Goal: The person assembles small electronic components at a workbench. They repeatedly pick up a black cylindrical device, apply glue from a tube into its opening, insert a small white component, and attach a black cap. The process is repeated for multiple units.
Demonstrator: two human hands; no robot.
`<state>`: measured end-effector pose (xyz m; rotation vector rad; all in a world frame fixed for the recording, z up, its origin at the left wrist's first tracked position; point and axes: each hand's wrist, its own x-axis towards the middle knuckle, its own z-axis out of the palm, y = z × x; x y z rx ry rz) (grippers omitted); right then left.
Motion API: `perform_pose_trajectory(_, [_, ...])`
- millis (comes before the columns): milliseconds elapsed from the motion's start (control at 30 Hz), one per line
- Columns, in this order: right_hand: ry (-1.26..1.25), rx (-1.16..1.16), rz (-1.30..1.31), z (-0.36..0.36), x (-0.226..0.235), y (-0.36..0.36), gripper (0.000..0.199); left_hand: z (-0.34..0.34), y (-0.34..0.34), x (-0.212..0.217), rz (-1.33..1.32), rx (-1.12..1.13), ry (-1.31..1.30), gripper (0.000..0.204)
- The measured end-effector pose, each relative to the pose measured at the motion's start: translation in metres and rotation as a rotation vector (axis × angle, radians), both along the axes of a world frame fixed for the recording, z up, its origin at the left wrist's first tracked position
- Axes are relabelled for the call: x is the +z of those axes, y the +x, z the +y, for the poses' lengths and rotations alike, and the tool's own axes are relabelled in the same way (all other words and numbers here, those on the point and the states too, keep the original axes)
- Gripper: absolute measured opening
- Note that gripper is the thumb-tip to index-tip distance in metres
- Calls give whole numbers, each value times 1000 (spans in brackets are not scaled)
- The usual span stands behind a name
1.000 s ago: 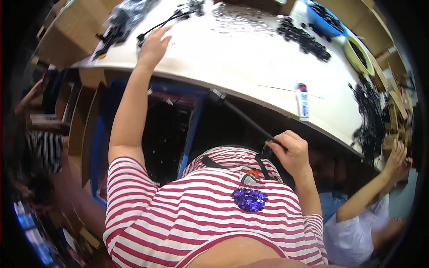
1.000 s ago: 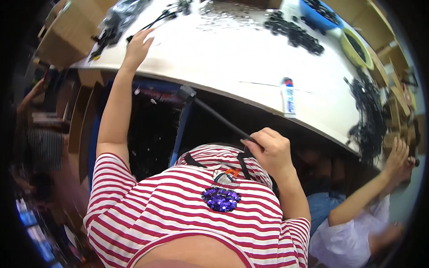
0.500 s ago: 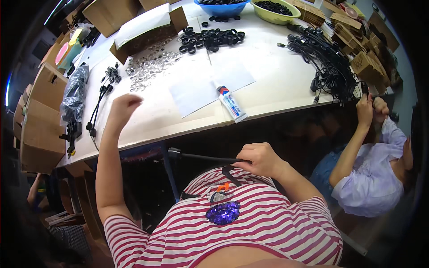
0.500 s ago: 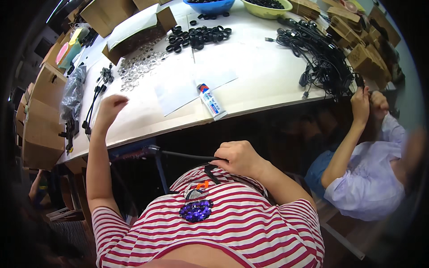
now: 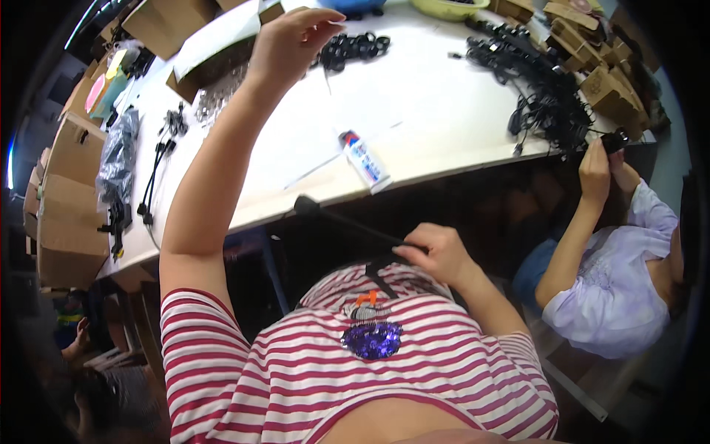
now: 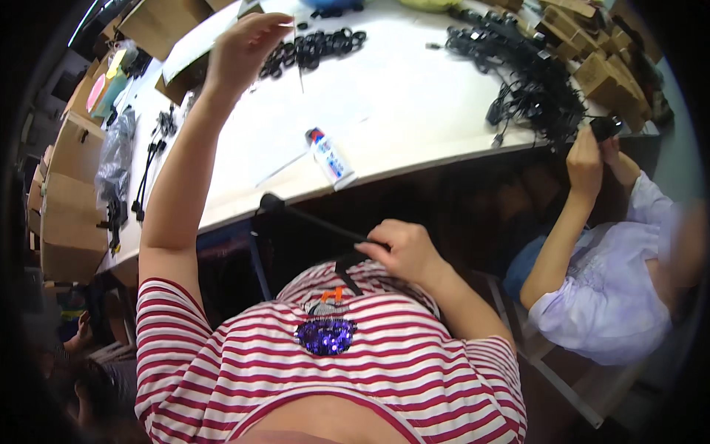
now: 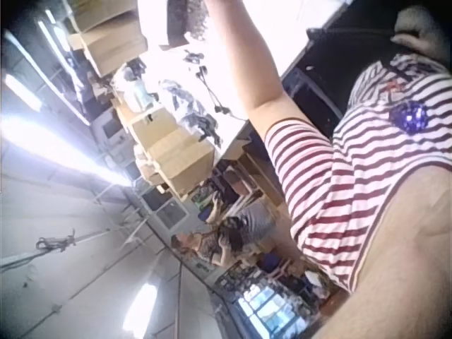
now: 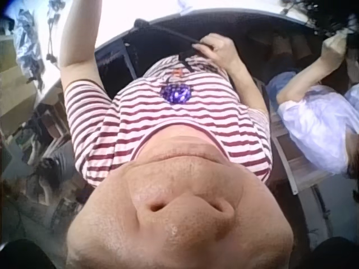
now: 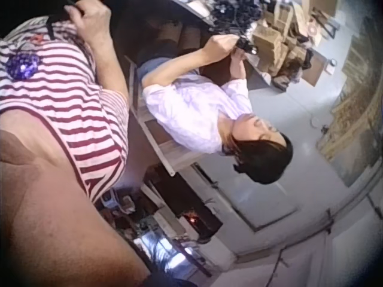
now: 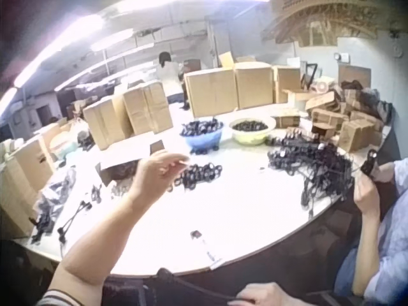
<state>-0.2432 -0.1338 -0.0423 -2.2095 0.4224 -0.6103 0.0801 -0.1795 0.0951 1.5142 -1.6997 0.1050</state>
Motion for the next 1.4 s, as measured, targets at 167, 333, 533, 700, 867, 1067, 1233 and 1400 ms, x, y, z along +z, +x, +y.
perform_pose_trajectory(167, [193,69,-56,8,2,22,13,165,-45,-7,789,-494,404,18])
perform_pose_trajectory(333, [374,270,-130,27,2,49,12,245,-77,-74,1032,-217,797,49])
perform_pose_trajectory(533, [855,390,167,48,-1,68,16,248,-98,-115,1496,-301,-559,79])
perform_pose_trajectory(700, [1154,494,280,60,-13,78,26,264,-85,-117,1559,-303,-668,52])
perform_pose_trajectory(867, [1276,486,314,66,-16,84,25,268,-90,-109,1487,-140,-634,54])
perform_pose_trajectory(1067, [1151,489,326,72,-24,88,34,270,-94,-116,1500,-221,-627,47])
perform_pose_trajectory(1233, [1019,361,223,88,-26,95,23,281,-85,-113,1416,-161,-654,45])
perform_pose_trajectory(1400, [388,226,256,73,-72,90,11,300,-64,-102,1317,-91,-722,47])
